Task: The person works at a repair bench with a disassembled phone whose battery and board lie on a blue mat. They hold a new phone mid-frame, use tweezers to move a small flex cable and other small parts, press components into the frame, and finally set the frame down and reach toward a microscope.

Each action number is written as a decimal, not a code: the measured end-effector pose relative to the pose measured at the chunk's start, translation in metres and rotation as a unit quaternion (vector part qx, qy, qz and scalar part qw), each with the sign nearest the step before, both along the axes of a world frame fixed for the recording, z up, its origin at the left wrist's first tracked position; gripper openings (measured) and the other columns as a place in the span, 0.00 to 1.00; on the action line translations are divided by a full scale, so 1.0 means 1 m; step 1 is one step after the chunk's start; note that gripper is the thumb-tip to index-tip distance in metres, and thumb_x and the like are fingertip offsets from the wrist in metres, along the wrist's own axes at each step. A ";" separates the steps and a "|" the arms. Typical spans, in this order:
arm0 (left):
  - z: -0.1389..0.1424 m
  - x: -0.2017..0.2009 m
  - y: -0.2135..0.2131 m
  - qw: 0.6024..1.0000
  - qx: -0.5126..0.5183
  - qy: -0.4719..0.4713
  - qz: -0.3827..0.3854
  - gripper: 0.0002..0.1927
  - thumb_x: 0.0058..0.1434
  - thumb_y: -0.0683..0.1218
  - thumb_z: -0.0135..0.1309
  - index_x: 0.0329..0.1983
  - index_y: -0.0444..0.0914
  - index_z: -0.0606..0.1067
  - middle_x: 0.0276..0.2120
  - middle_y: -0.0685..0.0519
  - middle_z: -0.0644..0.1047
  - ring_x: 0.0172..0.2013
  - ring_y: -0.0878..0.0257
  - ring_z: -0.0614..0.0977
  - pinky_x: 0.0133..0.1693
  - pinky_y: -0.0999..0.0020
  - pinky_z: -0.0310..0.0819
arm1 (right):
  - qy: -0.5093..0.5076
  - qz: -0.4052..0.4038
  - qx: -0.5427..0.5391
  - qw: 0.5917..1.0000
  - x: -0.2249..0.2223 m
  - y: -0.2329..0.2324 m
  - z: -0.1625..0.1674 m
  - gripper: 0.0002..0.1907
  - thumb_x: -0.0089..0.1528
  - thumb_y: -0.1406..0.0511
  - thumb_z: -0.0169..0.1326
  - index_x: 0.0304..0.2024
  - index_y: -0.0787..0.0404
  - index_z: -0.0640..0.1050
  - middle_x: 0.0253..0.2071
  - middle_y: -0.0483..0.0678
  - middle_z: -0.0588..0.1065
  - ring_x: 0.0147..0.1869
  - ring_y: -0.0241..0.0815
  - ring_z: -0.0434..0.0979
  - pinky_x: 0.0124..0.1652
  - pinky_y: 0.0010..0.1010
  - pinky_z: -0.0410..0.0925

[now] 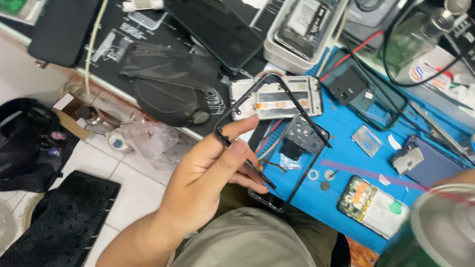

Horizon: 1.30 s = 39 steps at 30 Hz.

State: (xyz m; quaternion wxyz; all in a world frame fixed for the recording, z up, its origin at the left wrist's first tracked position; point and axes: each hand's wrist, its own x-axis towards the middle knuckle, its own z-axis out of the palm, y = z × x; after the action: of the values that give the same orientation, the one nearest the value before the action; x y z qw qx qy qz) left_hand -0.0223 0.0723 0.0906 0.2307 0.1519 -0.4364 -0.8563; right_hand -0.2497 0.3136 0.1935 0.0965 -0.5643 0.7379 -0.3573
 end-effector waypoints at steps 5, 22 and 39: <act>0.009 -0.019 0.017 0.994 0.042 -0.038 -0.096 0.26 0.74 0.47 0.45 0.71 0.31 0.66 0.36 0.45 0.78 0.36 0.58 0.83 0.40 0.61 0.86 | 0.016 0.005 0.014 1.000 0.029 0.013 -0.017 0.35 0.53 0.50 0.66 0.55 0.61 0.70 0.50 0.54 0.77 0.50 0.45 0.81 0.47 0.31 0.77; 0.001 -0.024 0.027 0.991 0.070 -0.054 -0.105 0.27 0.72 0.49 0.47 0.71 0.33 0.67 0.38 0.45 0.77 0.36 0.57 0.84 0.40 0.63 0.85 | 0.034 0.018 -0.023 0.999 0.021 0.000 -0.021 0.36 0.55 0.50 0.65 0.58 0.58 0.68 0.50 0.58 0.77 0.50 0.46 0.83 0.48 0.32 0.76; -0.001 -0.022 0.022 0.992 0.063 -0.033 -0.103 0.26 0.74 0.47 0.46 0.72 0.32 0.66 0.39 0.44 0.78 0.39 0.58 0.83 0.43 0.62 0.85 | 0.060 0.056 0.045 0.996 0.018 -0.009 -0.012 0.38 0.50 0.52 0.69 0.57 0.60 0.69 0.49 0.58 0.77 0.51 0.47 0.84 0.48 0.33 0.76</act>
State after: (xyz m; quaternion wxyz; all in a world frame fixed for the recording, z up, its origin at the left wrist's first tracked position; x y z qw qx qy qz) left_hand -0.0441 0.0944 0.0896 0.1169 0.1483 -0.4022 -0.8958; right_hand -0.2316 0.3043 0.1813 0.0971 -0.6204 0.7250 -0.2828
